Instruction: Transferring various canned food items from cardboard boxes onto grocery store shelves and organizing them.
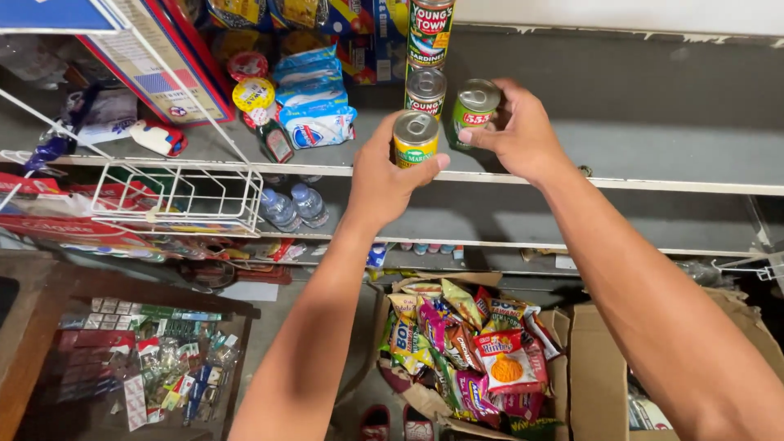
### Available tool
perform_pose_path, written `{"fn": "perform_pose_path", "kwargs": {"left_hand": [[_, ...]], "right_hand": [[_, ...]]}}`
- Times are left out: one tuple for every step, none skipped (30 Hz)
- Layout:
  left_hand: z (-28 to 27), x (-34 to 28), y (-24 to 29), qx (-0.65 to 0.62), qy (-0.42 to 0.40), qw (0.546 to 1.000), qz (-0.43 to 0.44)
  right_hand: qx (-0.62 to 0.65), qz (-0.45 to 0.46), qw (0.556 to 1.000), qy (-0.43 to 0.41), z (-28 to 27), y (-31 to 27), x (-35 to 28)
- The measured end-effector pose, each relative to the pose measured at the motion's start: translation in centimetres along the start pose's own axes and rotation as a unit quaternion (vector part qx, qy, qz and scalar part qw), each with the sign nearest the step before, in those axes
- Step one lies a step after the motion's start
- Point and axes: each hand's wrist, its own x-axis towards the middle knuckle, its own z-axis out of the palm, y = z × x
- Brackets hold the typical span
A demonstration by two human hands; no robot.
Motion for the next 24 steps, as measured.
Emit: {"fn": "perform_pose_path", "kwargs": {"left_hand": [[-0.1, 0.0, 0.6, 0.0, -0.001, 1.0, -0.001], [-0.2, 0.3, 1.2, -0.019, -0.019, 0.998, -0.061], [-0.3, 0.5, 1.9, -0.037, -0.038, 0.991, -0.121], [-0.4, 0.4, 1.9, -0.037, -0.036, 0.991, -0.123], [-0.5, 0.2, 1.9, -0.043, -0.036, 0.99, -0.127], [-0.5, 0.5, 1.9, -0.05, -0.038, 0.99, -0.123], [-0.6, 0.7, 1.7, -0.049, -0.038, 0.991, -0.118], [-0.5, 0.5, 1.5, -0.044, -0.038, 0.993, -0.098], [-0.5, 0.4, 1.2, -0.04, -0.038, 0.995, -0.078], [-0.5, 0.3, 1.2, -0.041, -0.042, 0.995, -0.081], [-0.5, 0.0, 1.2, -0.011, -0.037, 0.996, -0.077], [-0.6, 0.4, 1.2, 0.019, -0.026, 0.997, -0.066], [-0.5, 0.4, 1.3, 0.019, -0.026, 0.998, -0.062], [-0.5, 0.4, 1.3, 0.012, -0.027, 0.997, -0.072], [-0.6, 0.4, 1.3, 0.005, -0.028, 0.996, -0.082], [-0.4, 0.4, 1.5, 0.003, -0.03, 0.996, -0.078], [-0.2, 0.4, 1.6, 0.029, -0.023, 0.996, -0.082], [-0.2, 0.4, 1.6, 0.056, -0.011, 0.995, -0.086], [0.1, 0.3, 1.7, 0.056, -0.008, 0.995, -0.082], [0.5, 0.2, 1.7, 0.063, 0.007, 0.996, -0.062], [0.8, 0.0, 1.6, 0.07, 0.023, 0.996, -0.042], [1.3, -0.1, 1.6, 0.07, 0.026, 0.997, -0.037], [1.7, -0.2, 1.5, 0.077, 0.025, 0.997, 0.004], [2.1, -0.2, 1.5, 0.085, 0.019, 0.995, 0.046]], "right_hand": [[0.0, 0.001, 1.0, 0.001, 0.1, 0.2, -0.1], [-0.001, -0.006, 1.0, 0.0, 0.0, 0.2, 0.0], [-0.002, -0.012, 1.0, -0.001, 0.0, 0.2, 0.2], [-0.001, -0.011, 1.0, -0.005, 0.3, 0.3, 0.0], [-0.016, -0.004, 1.0, 0.001, 0.6, 0.4, -0.1], [-0.032, -0.004, 0.999, 0.011, 0.6, 0.5, 0.1], [-0.032, -0.008, 0.999, 0.013, 0.6, 0.7, 0.6], [-0.038, -0.01, 0.999, 0.02, 0.6, 1.0, 0.8], [-0.044, -0.012, 0.999, 0.027, 0.5, 1.3, 1.0], [-0.043, -0.008, 0.999, 0.03, 0.7, 1.5, 0.6], [-0.05, -0.017, 0.998, 0.036, 0.8, 1.7, 0.1], [-0.058, -0.034, 0.997, 0.041, 0.8, 1.6, 0.4], [-0.06, -0.037, 0.997, 0.042, 1.1, 0.7, 0.3], [-0.089, -0.043, 0.994, 0.054, 1.5, -0.1, 0.2], [-0.119, -0.05, 0.989, 0.066, 1.9, -0.9, 0.1], [-0.121, -0.051, 0.989, 0.07, 1.8, -1.0, 0.0], [-0.135, -0.04, 0.987, 0.081, 1.6, -1.0, -0.1], [-0.149, -0.031, 0.984, 0.089, 1.7, -1.0, -0.1], [-0.15, -0.035, 0.984, 0.088, 1.6, -0.8, 0.3], [-0.155, -0.023, 0.983, 0.096, 1.6, -0.5, 0.6], [-0.16, -0.011, 0.982, 0.104, 1.5, -0.1, 0.9], [-0.162, -0.017, 0.981, 0.104, 1.4, 0.6, 1.5], [-0.183, -0.011, 0.976, 0.117, 1.4, 1.3, 2.1], [-0.204, -0.005, 0.97, 0.133, 1.3, 2.0, 2.6]]}}
